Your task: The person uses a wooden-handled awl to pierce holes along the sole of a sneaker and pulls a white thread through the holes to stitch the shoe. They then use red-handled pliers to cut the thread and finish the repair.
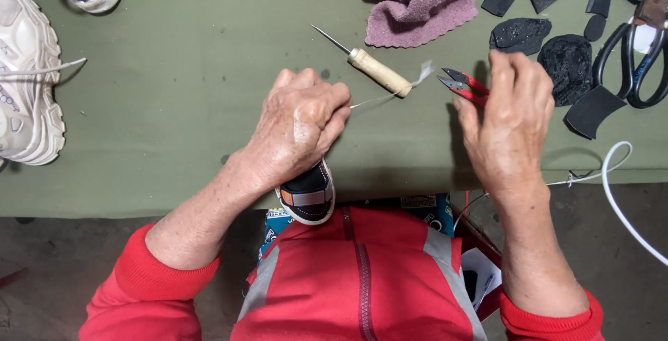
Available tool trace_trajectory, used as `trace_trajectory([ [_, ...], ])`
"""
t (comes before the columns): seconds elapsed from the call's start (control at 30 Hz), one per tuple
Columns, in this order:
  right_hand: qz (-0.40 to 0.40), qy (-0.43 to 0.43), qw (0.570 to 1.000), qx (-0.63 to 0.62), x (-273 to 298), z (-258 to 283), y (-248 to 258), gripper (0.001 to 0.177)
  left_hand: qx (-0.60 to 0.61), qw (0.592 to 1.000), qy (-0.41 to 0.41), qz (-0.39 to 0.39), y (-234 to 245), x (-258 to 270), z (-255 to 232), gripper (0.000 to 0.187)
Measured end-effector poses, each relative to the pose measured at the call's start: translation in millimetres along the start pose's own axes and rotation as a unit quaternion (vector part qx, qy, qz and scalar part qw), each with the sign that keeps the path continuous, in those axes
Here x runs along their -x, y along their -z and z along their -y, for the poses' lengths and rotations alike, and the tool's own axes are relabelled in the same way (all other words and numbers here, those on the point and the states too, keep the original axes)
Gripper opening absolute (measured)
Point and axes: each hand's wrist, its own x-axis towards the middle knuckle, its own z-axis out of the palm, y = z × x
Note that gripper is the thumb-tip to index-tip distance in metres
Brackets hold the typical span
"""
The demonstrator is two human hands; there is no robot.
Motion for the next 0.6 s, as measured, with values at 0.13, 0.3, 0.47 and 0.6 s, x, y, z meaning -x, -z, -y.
trace_trajectory([
  [0.13,-0.032,0.031,0.997,0.062,19.0,-14.8,-26.8,0.051,0.011,1.0,-0.004,-0.008,-3.0,-3.6,1.5,0.023],
  [0.3,-0.052,0.002,0.998,0.037,28.4,-14.6,-29.3,0.032,0.032,0.999,0.02,-0.015,-4.1,-0.5,7.5,0.016],
  [0.47,0.039,-0.126,0.974,-0.187,46.5,21.2,0.1,0.023,0.053,0.998,0.042,-0.019,1.3,2.8,9.9,0.014],
  [0.6,0.186,-0.234,0.832,-0.468,64.6,60.2,-8.6,0.033,0.076,0.995,0.061,-0.031,4.1,4.9,12.4,0.014],
])
